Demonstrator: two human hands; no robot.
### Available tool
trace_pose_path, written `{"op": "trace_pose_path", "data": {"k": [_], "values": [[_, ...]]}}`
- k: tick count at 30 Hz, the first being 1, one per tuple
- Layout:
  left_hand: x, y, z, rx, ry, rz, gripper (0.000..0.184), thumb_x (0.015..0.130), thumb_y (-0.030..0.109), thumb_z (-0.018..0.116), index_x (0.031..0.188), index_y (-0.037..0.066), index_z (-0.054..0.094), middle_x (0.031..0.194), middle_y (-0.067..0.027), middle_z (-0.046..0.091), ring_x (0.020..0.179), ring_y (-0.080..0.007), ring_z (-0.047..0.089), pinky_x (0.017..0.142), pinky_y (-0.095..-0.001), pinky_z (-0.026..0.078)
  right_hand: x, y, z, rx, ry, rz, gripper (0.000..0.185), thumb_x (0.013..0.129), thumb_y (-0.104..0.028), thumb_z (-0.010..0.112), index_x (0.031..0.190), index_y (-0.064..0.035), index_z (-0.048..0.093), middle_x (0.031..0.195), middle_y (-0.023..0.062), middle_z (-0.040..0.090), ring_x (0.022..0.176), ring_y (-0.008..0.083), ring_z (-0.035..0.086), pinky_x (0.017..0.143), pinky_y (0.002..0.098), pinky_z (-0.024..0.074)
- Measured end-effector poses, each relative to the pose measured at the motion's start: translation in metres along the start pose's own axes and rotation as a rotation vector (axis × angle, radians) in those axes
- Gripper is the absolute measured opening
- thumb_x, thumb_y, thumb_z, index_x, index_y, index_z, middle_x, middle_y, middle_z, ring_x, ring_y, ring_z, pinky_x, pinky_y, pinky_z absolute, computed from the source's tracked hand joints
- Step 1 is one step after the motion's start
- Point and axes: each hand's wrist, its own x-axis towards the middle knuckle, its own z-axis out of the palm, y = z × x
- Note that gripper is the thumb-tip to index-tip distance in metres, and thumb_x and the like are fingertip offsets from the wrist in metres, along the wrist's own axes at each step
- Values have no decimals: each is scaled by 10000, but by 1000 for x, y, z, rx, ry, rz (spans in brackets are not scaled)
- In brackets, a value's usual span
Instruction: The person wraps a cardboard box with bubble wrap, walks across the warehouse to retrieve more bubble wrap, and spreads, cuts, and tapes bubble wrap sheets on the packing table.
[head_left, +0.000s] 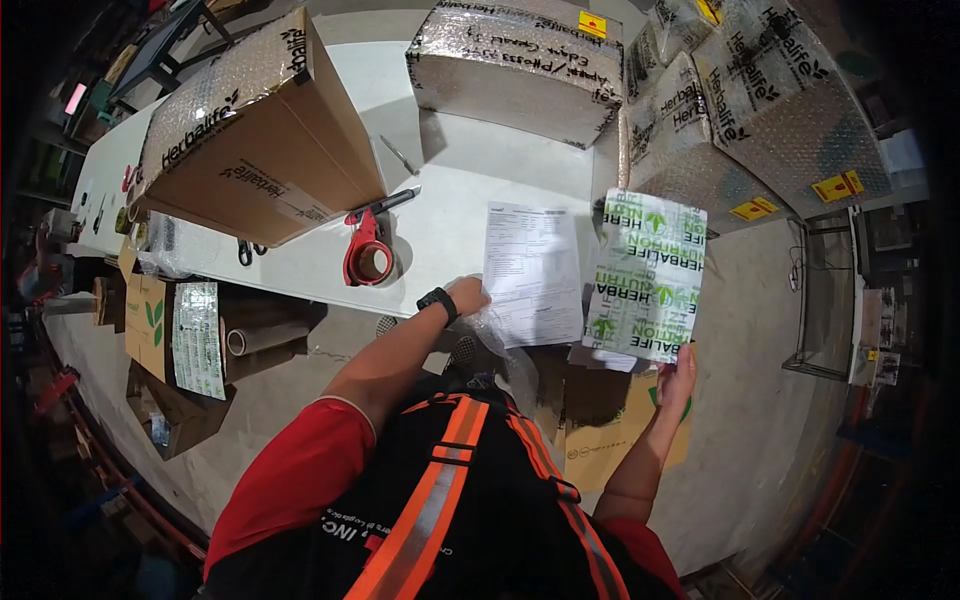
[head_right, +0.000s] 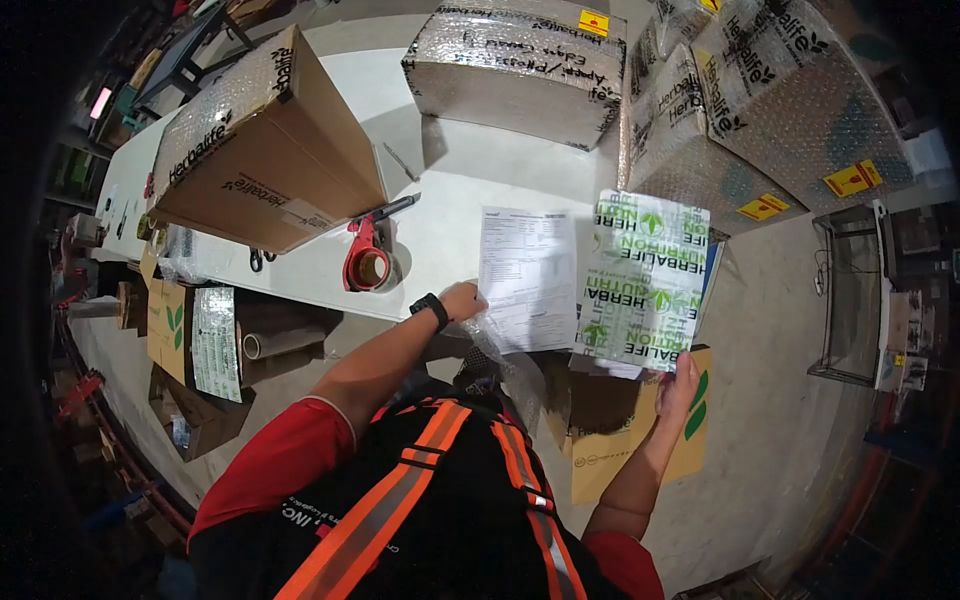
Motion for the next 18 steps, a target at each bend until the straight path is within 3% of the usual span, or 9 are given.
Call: {"op": "trace_pose_path", "data": {"k": [2,7,10,11,13,14,16,18], "values": [[4,5,2,38,-11,-4,360,750,297,638,945,-7,631,910,-209,642,866,-345,614,781,-403,479,4,-3,-1,61,2,-28,290,919,-271,507,1075,-30,548,936,67,634,728,163,618,590,287,501],[-3,33,-4,1,7,5,353,754,281,627,938,-20,621,903,-207,644,856,-341,615,762,-407,482,18,35,14,92,-138,45,270,919,-268,508,1059,-42,553,937,49,638,733,157,609,576,277,490],[20,7,25,-77,55,42,337,775,243,620,1001,-6,607,916,-194,646,864,-332,615,775,-398,477,27,79,45,133,53,187,272,920,-280,506,1032,-38,560,877,48,630,667,155,595,533,274,482],[21,3,29,-95,74,54,333,785,234,615,1016,-5,602,914,-194,645,862,-330,614,776,-397,475,35,99,41,34,58,225,263,915,-260,515,1044,-35,561,873,62,631,651,171,595,520,293,478],[2,13,19,-221,138,145,351,810,307,611,976,-2,610,881,-195,643,840,-330,616,758,-399,476,47,133,26,-528,136,312,297,889,-218,545,1088,2,553,908,101,624,731,218,603,614,337,496],[-3,13,18,-209,174,83,341,800,327,622,907,4,612,846,-191,638,813,-335,612,732,-406,473,46,137,26,-526,111,317,297,889,-218,545,1088,2,553,908,101,624,731,218,603,614,337,496],[-23,10,16,-201,223,5,342,789,348,633,837,9,614,812,-187,632,786,-340,609,706,-413,471,44,147,27,-1254,291,-334,345,851,-181,581,1123,27,541,950,133,610,845,253,588,751,357,480],[-60,7,7,-267,282,43,384,778,412,647,827,33,619,744,-153,622,704,-296,605,649,-388,468,40,141,40,-1211,209,-396,367,834,-170,596,1137,28,535,972,145,605,891,267,576,793,355,463]]}}
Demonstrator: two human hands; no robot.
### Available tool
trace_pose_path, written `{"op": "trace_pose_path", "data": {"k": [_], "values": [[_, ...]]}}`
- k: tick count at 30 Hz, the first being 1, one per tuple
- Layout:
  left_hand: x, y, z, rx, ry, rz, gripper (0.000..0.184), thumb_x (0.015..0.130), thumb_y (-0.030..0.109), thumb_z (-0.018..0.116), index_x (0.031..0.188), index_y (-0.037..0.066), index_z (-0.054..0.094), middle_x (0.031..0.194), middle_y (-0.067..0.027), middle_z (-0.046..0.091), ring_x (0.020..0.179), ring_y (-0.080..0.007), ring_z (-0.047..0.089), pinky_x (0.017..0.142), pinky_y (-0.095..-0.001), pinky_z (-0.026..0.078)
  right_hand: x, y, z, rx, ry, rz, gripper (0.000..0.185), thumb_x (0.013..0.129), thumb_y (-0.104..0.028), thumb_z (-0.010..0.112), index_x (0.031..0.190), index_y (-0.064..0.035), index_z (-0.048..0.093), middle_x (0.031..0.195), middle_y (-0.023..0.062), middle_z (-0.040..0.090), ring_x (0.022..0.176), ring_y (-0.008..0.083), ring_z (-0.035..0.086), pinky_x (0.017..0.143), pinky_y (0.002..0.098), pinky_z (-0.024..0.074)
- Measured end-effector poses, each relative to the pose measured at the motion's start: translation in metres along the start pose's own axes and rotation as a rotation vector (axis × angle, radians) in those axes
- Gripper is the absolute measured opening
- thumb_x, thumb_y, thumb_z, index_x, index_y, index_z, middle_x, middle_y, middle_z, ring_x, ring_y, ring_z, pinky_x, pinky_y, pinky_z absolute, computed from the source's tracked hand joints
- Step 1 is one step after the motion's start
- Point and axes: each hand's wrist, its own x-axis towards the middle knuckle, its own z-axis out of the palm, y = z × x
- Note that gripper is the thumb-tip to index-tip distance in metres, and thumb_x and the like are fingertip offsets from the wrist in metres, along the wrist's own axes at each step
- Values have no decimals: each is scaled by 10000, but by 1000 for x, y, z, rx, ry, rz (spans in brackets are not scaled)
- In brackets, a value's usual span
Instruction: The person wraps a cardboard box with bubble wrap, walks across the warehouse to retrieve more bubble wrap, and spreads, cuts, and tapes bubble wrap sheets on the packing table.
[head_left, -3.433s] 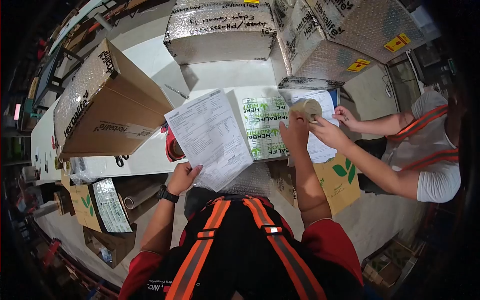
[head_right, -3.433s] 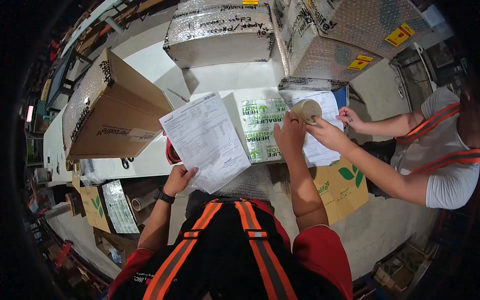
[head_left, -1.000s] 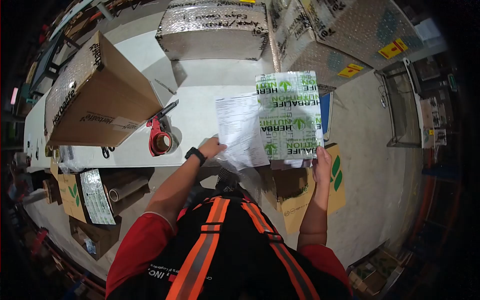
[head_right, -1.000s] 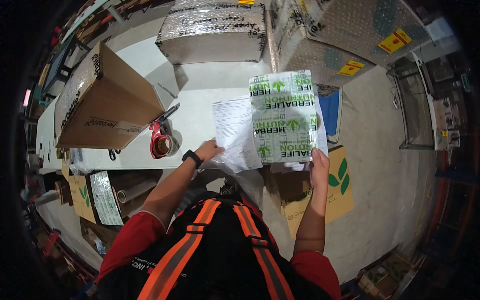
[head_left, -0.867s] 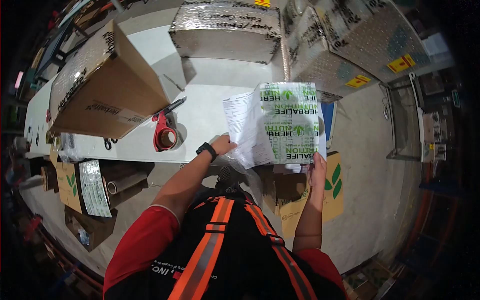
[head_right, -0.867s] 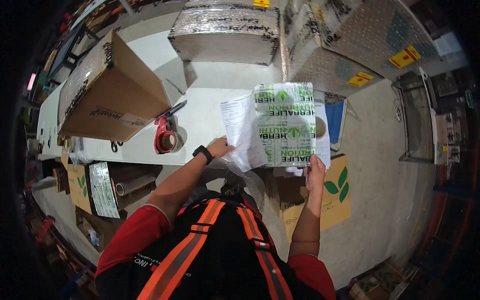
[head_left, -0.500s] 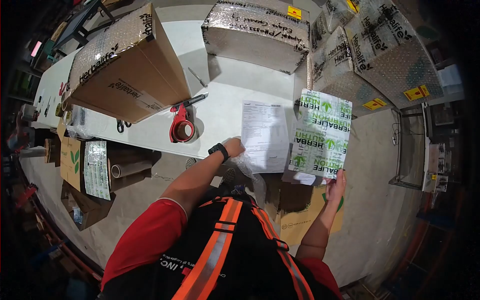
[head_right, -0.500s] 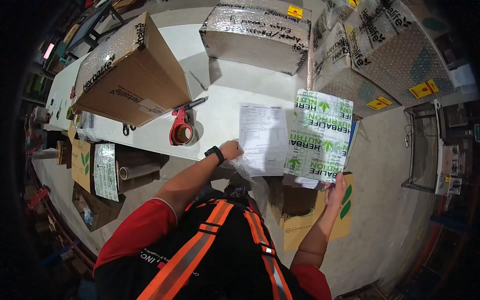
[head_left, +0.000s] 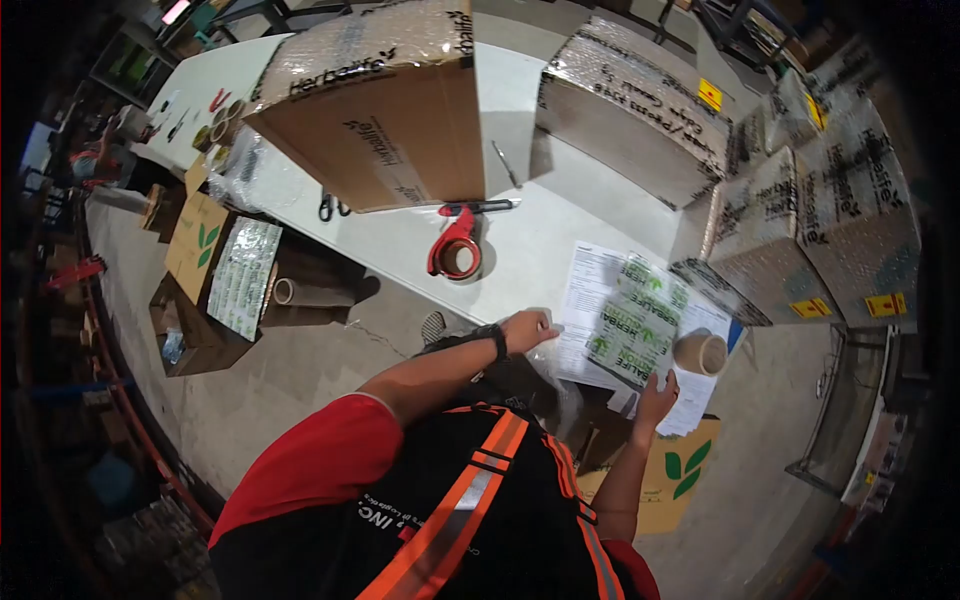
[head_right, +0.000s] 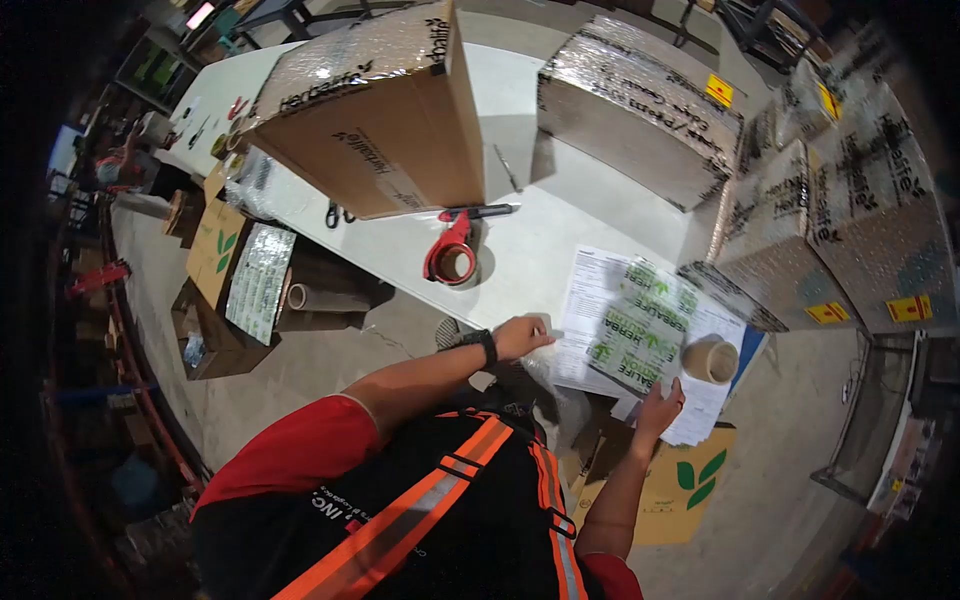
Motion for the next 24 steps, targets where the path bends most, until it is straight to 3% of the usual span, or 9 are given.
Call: {"op": "trace_pose_path", "data": {"k": [3,5,7,9,11,13,15,20,24], "values": [[-51,-10,-29,-104,-47,85,370,766,403,681,792,40,615,655,-98,594,603,-183,562,576,-324,441,-5,-77,-11,279,-125,51,349,817,-130,604,1131,14,552,1002,174,606,900,300,581,809,352,456],[-85,-2,-57,-208,-63,25,292,805,312,673,802,28,603,633,-58,561,598,-100,481,568,-283,419,-15,-135,3,522,-396,-55,292,816,-92,586,1089,8,578,970,185,615,851,321,593,777,362,464],[-107,-28,-67,-255,-51,-16,262,824,270,659,815,14,604,646,-20,559,616,-78,480,566,-265,414,-28,-193,28,482,-386,-621,245,817,-65,567,1052,-9,602,888,181,621,795,324,595,742,379,468],[-125,-49,-75,-323,-20,-113,237,846,236,635,822,3,604,658,6,551,623,-63,471,568,-250,409,-41,-270,34,537,-552,-778,301,798,-27,533,1092,-53,589,804,167,616,776,329,586,729,415,460],[-145,-41,-91,-299,0,-159,237,853,234,625,825,0,604,656,10,543,622,-59,466,569,-245,406,-56,-321,62,315,-671,-926,421,816,-106,501,1235,-88,466,806,161,622,783,341,590,723,432,462],[-152,-43,-101,-265,-18,-185,238,861,232,615,827,-3,605,655,14,535,621,-56,460,571,-239,403,-67,-360,86,111,-824,-874,576,830,-195,528,1356,-128,304,851,168,625,807,339,598,744,427,466],[-155,-52,-102,-300,59,-151,231,869,222,603,846,-8,607,660,23,528,618,-51,450,572,-229,399,-78,-379,120,-120,-832,-856,607,835,-353,540,1362,-157,313,891,156,640,854,319,602,773,399,459],[-161,-95,-121,-346,46,-136,250,849,234,622,866,-16,622,682,-33,589,631,-91,500,600,-266,438,-86,-409,160,-308,-774,-686,747,760,-527,581,1338,-112,354,1188,127,544,1144,289,449,912,458,318],[-167,-120,-175,-221,78,-97,256,844,244,626,877,-9,628,688,-66,603,623,-110,521,594,-281,445,-88,-415,181,-180,-729,-598,502,796,-439,558,1152,-95,475,993,183,622,952,343,577,826,471,407]]}}
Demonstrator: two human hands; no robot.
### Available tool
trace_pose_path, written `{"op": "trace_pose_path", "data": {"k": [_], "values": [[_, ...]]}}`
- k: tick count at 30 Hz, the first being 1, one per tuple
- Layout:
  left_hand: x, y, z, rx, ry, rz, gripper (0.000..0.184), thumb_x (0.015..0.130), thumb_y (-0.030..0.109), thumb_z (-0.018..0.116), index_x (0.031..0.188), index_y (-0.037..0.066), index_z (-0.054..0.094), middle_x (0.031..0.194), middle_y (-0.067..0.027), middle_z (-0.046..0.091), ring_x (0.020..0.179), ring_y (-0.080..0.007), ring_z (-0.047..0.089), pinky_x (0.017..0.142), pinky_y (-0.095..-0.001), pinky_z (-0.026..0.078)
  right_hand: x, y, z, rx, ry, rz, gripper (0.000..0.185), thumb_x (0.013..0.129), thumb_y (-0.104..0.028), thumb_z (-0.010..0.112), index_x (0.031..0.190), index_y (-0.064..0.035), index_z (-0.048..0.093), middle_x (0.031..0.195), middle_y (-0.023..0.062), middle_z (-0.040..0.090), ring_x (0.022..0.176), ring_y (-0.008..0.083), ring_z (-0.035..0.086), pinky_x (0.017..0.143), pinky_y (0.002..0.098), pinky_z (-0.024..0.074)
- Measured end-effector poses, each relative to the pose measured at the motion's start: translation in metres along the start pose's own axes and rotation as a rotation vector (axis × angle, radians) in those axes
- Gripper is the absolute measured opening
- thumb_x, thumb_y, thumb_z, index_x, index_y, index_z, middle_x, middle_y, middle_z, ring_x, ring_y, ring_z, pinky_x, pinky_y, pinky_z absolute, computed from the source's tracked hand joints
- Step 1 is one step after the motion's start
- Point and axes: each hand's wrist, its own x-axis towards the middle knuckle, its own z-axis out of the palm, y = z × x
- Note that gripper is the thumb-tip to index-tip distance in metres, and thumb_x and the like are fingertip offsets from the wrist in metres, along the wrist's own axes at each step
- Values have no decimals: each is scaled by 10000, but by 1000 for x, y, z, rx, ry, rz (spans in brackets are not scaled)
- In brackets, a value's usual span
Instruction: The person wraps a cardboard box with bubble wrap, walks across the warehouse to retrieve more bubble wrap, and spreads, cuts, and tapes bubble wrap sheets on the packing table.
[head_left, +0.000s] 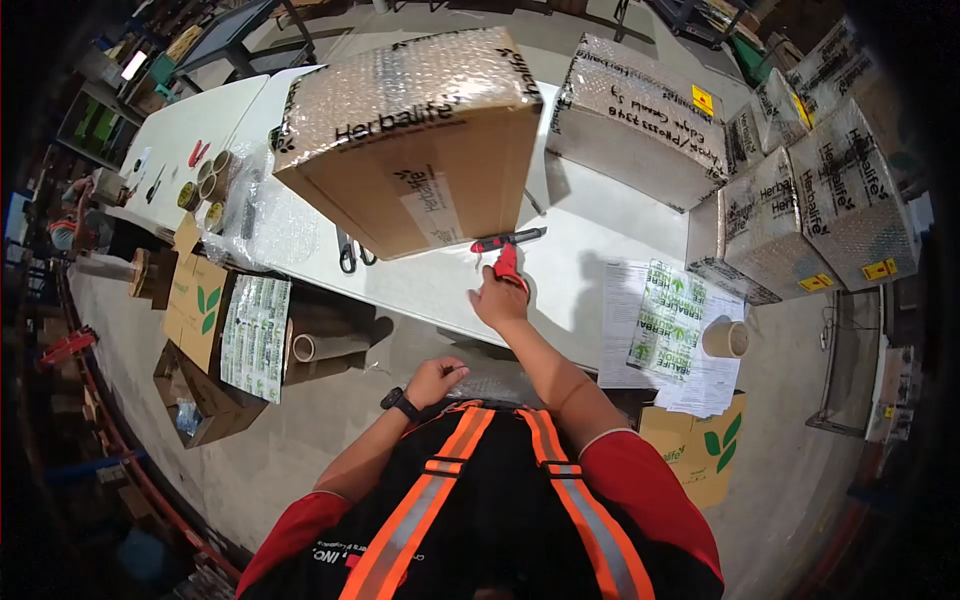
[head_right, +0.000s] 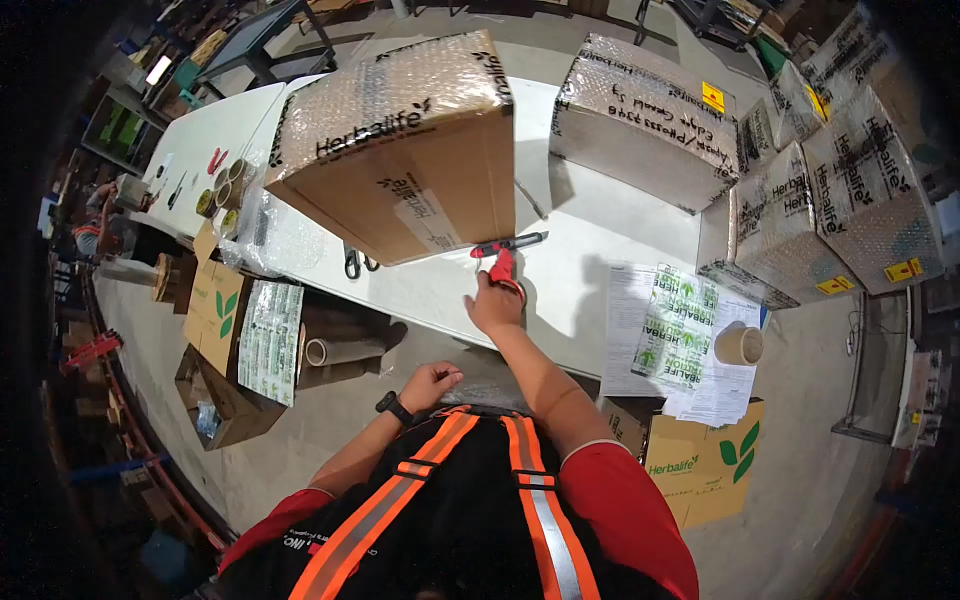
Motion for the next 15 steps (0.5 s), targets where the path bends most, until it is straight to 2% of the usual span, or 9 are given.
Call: {"op": "trace_pose_path", "data": {"k": [2,3,5,7,8,9,12,13,15], "values": [[3,-21,-33,-22,47,45,249,844,243,621,887,-2,631,686,-86,608,610,-129,531,592,-292,448,9,-4,9,105,-70,222,359,820,-316,513,1090,-80,490,870,225,627,819,393,606,747,497,450],[3,-30,-50,-36,33,49,249,844,243,621,887,-2,631,686,-86,608,610,-129,531,592,-292,448,8,1,12,56,-31,226,298,820,-217,462,1076,-70,500,862,255,615,789,413,606,704,512,464],[-5,-41,-84,7,122,66,217,862,188,593,880,-27,616,698,-16,573,662,-73,489,588,-248,418,-4,19,9,32,64,314,286,823,-205,452,1070,-75,516,846,243,614,763,404,605,673,476,480],[-17,-56,-111,-47,90,-47,216,862,189,589,873,-24,617,697,-12,572,659,-70,489,583,-244,413,-32,60,4,19,388,82,311,890,-209,395,1166,-113,503,696,189,610,666,379,603,606,451,478],[-20,-63,-125,-84,77,-146,215,863,191,585,867,-22,617,695,-8,571,656,-68,489,579,-241,408,-34,57,-18,-137,247,362,382,879,-262,404,1230,-121,459,708,194,621,650,384,608,604,482,472],[-20,-76,-136,-84,62,-136,215,863,191,585,867,-22,617,695,-8,571,656,-68,489,579,-241,408,-38,76,-21,-184,330,434,420,869,-287,397,1258,-132,432,703,204,623,641,394,610,607,509,468],[-34,-110,-148,32,90,-52,204,844,193,609,855,-9,631,651,-27,595,594,-79,515,561,-253,419,-65,141,-30,-275,265,539,487,821,-230,482,1297,-153,408,750,234,618,661,407,608,632,510,476],[-37,-110,-152,-2,92,-116,196,844,188,607,857,-6,632,656,-17,596,600,-77,516,566,-250,422,-70,149,-35,-265,244,640,524,813,-224,499,1322,-165,385,736,227,620,654,402,609,637,507,477],[-38,-115,-155,-35,99,-176,189,843,183,605,859,-3,634,661,-7,596,605,-75,517,571,-247,424,-73,139,-72,-283,226,712,660,801,-196,519,1386,-104,226,900,253,610,881,372,597,726,485,467]]}}
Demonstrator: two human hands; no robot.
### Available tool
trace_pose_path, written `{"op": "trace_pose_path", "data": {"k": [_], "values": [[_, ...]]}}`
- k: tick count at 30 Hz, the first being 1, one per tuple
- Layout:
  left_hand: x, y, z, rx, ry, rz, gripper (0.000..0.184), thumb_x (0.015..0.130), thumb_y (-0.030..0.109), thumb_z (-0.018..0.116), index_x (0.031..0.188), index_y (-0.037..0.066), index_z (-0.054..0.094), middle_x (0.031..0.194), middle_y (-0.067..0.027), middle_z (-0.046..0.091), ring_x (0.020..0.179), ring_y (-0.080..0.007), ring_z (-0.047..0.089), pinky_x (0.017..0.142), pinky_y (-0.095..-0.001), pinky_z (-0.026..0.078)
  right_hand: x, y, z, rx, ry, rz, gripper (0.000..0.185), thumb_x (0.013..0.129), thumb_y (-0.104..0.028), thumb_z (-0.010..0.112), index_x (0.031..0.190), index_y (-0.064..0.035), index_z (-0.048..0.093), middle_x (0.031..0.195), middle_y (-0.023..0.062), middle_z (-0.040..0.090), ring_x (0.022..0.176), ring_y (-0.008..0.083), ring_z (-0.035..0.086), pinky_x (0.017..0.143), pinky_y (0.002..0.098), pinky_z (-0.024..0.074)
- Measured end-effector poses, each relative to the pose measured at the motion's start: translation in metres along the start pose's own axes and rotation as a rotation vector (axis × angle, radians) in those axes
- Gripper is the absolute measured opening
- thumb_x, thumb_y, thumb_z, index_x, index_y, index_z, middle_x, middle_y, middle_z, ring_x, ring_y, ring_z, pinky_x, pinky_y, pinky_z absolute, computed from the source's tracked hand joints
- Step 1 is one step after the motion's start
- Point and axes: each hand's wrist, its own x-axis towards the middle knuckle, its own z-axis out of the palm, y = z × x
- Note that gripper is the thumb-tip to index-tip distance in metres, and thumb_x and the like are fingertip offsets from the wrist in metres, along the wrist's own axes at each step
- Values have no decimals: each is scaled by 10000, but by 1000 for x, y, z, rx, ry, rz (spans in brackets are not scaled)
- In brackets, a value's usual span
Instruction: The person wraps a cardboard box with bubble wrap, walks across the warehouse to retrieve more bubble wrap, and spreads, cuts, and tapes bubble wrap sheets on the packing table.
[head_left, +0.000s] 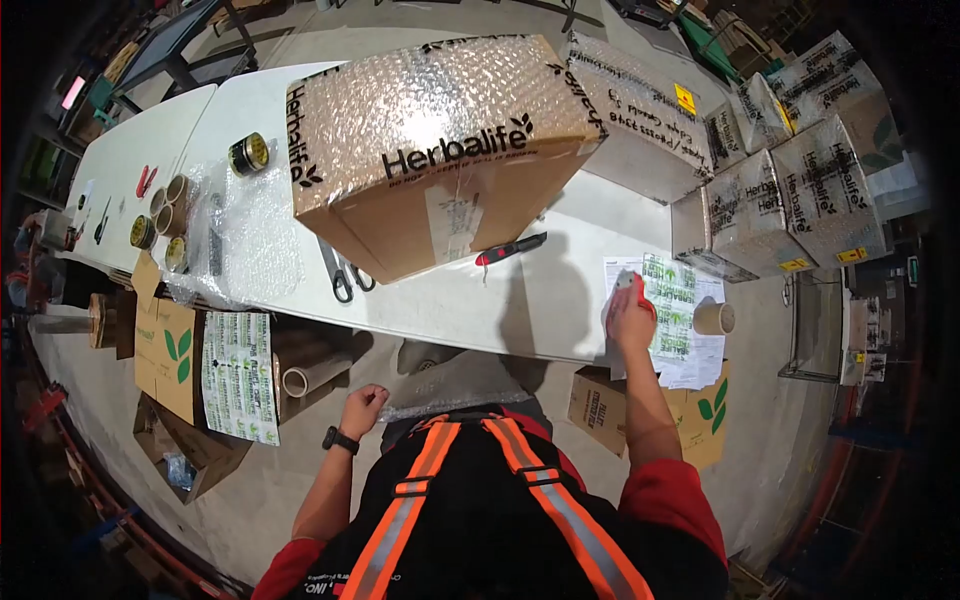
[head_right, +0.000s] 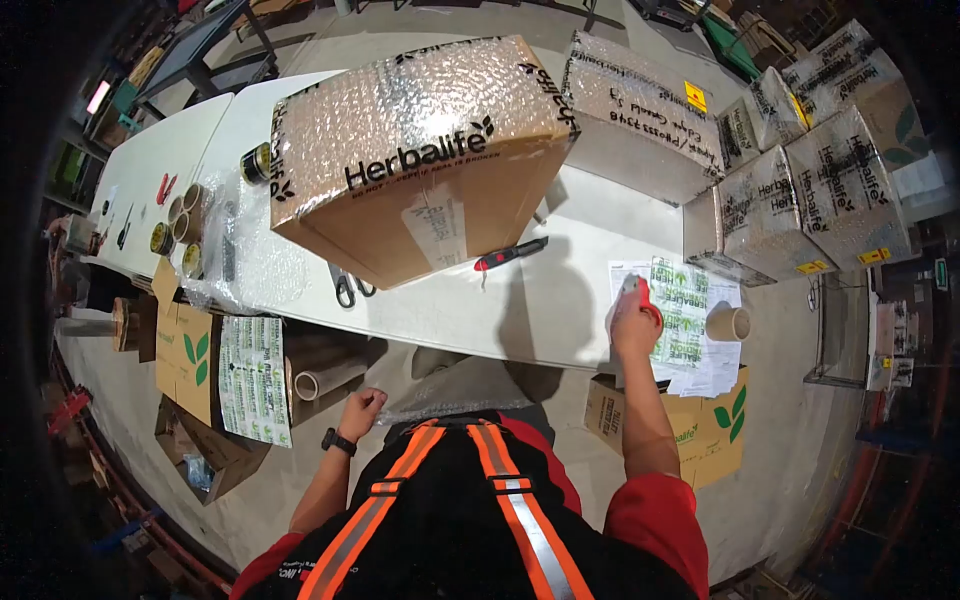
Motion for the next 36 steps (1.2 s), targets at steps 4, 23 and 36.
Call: {"op": "trace_pose_path", "data": {"k": [4,23,36], "values": [[-8,6,13,-14,132,9,158,849,138,574,859,-7,635,690,-19,604,640,-74,534,601,-238,439,30,-59,-44,161,134,-355,508,756,-157,599,1236,-49,473,1134,235,535,1064,348,509,906,436,407],[-69,41,126,-141,312,-259,180,863,175,582,899,6,630,683,-6,589,581,-74,515,520,-231,416,115,-109,38,125,-190,-1177,351,727,-380,630,865,-59,662,1108,127,556,1083,280,475,927,488,329],[-13,86,109,107,289,-59,259,853,237,574,927,-2,641,738,-128,643,658,-197,605,621,-307,471,244,22,106,46,-62,-555,297,665,-257,689,794,-3,605,822,196,599,780,354,591,727,432,485]]}}
